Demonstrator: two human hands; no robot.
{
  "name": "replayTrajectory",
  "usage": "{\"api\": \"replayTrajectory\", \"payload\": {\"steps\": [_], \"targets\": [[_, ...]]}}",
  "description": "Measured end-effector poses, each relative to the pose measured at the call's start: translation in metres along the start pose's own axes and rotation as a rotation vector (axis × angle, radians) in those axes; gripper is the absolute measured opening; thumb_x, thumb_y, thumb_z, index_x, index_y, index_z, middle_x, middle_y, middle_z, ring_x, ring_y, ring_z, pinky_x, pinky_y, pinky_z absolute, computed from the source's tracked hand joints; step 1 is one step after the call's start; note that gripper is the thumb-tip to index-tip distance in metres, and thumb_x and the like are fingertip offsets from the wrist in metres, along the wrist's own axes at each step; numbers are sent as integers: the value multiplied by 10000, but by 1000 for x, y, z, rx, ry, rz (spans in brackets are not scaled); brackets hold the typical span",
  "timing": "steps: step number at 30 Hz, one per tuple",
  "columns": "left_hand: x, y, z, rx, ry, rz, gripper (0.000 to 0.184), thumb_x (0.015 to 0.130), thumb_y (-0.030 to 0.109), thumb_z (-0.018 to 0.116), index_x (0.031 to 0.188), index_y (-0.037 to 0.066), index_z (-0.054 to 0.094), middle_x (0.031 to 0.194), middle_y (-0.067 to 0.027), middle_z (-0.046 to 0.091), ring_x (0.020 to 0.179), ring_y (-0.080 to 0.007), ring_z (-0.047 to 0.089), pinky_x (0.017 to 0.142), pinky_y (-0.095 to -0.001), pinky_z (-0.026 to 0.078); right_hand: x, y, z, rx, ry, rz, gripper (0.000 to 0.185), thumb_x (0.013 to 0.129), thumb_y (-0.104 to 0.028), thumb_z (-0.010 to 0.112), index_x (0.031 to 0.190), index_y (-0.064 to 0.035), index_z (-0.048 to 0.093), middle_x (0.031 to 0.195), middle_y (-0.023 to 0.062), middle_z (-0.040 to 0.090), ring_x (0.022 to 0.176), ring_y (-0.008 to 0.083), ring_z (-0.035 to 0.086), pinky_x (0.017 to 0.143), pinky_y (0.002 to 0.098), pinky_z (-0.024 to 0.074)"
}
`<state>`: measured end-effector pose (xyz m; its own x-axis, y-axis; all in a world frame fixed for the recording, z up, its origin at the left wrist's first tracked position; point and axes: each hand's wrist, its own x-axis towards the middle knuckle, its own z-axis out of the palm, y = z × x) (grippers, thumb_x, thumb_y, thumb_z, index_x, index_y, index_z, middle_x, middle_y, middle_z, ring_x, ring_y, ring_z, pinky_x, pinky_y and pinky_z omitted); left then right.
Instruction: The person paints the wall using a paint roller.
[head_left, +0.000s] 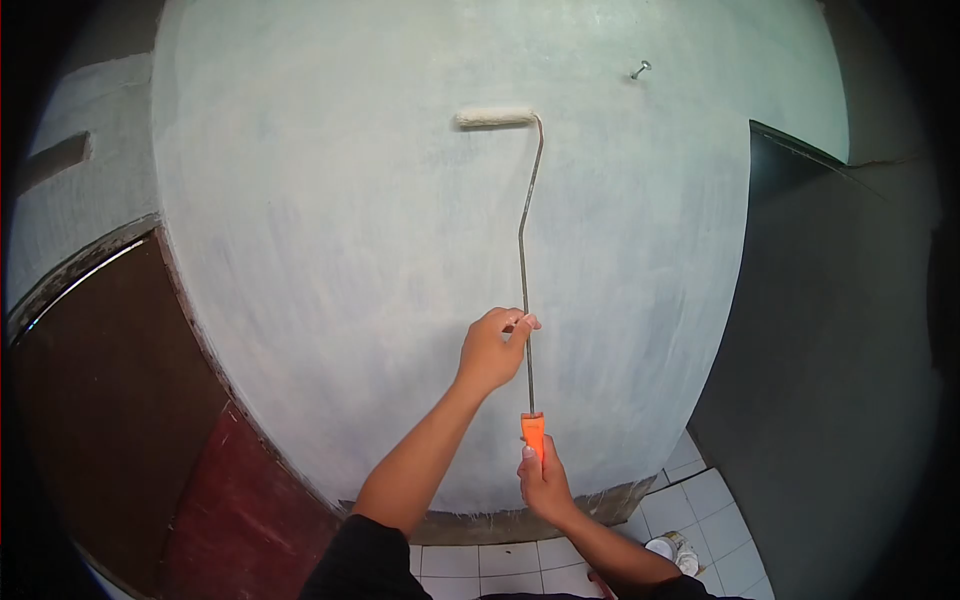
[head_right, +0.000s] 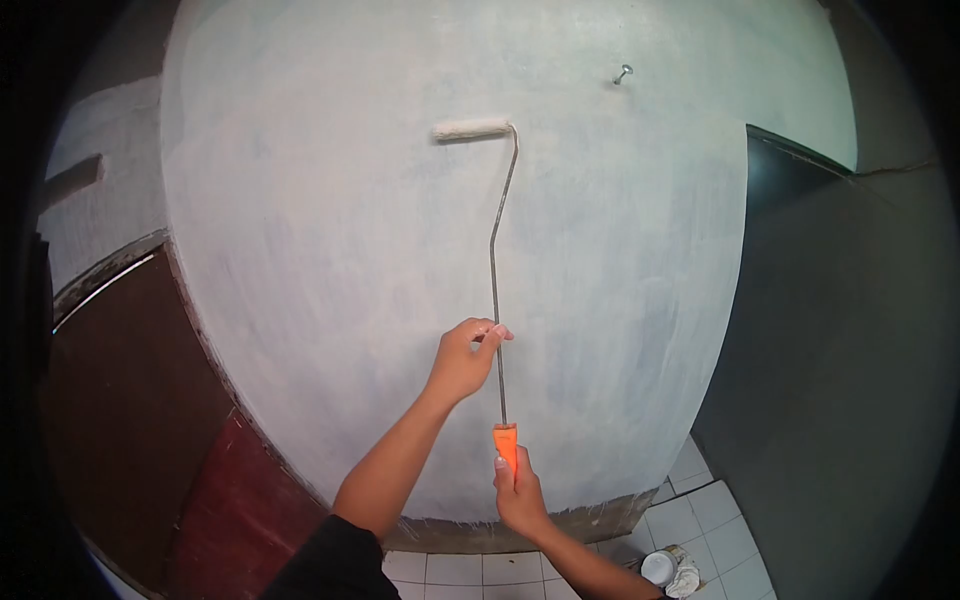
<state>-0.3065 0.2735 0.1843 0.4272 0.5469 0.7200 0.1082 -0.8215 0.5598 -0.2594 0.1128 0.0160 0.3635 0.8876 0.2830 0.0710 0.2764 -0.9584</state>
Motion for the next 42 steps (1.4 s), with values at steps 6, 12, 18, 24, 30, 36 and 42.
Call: {"api": "replayTrajectory", "payload": {"steps": [6,12,18,24,30,36,42], "targets": [[56,31,-15,4,154,134,259,1004,264,625,943,57,767,961,-102,730,897,-218,678,830,-352,525,33,-66,-3,27,24,-82,332,1107,-390,432,1147,-71,514,779,4,487,675,94,488,632,276,451],[170,115,-73,33,142,24,315,979,342,568,952,121,792,885,-108,740,852,-240,686,797,-388,540,94,-192,3,67,-25,-148,396,1095,-488,410,1151,-107,506,757,3,465,513,59,396,432,255,372],[131,53,-54,4,103,189,322,990,363,589,1012,103,777,880,-105,731,835,-233,678,784,-371,536,74,-125,5,49,-19,-190,358,1104,-430,422,1183,-92,513,750,-4,469,603,76,459,550,273,431],[-85,-56,31,-89,-33,-174,329,995,368,660,987,49,738,989,-135,713,911,-315,687,817,-391,528,-42,87,-1,-146,28,-27,376,1104,-304,424,1359,-34,483,862,29,567,724,130,541,656,317,463],[-140,-43,54,-5,49,-202,238,1006,269,631,963,76,762,1007,-113,707,956,-308,676,859,-401,526,-85,130,-9,-89,-8,32,419,1102,-293,432,1434,-38,451,827,1,518,705,98,504,651,300,455],[-10,-4,5,-114,199,89,201,1019,199,624,1001,48,755,1012,-94,747,907,-196,690,824,-325,527,-5,-15,3,11,16,6,339,1110,-360,438,1199,-46,529,807,-16,472,680,75,452,618,268,425],[58,54,-35,-128,73,-116,307,1004,328,638,1104,62,754,968,-47,727,871,-167,617,810,-311,504,35,-92,2,77,15,-49,336,1110,-385,442,1138,-61,526,795,-25,450,674,70,430,607,255,403]]}}
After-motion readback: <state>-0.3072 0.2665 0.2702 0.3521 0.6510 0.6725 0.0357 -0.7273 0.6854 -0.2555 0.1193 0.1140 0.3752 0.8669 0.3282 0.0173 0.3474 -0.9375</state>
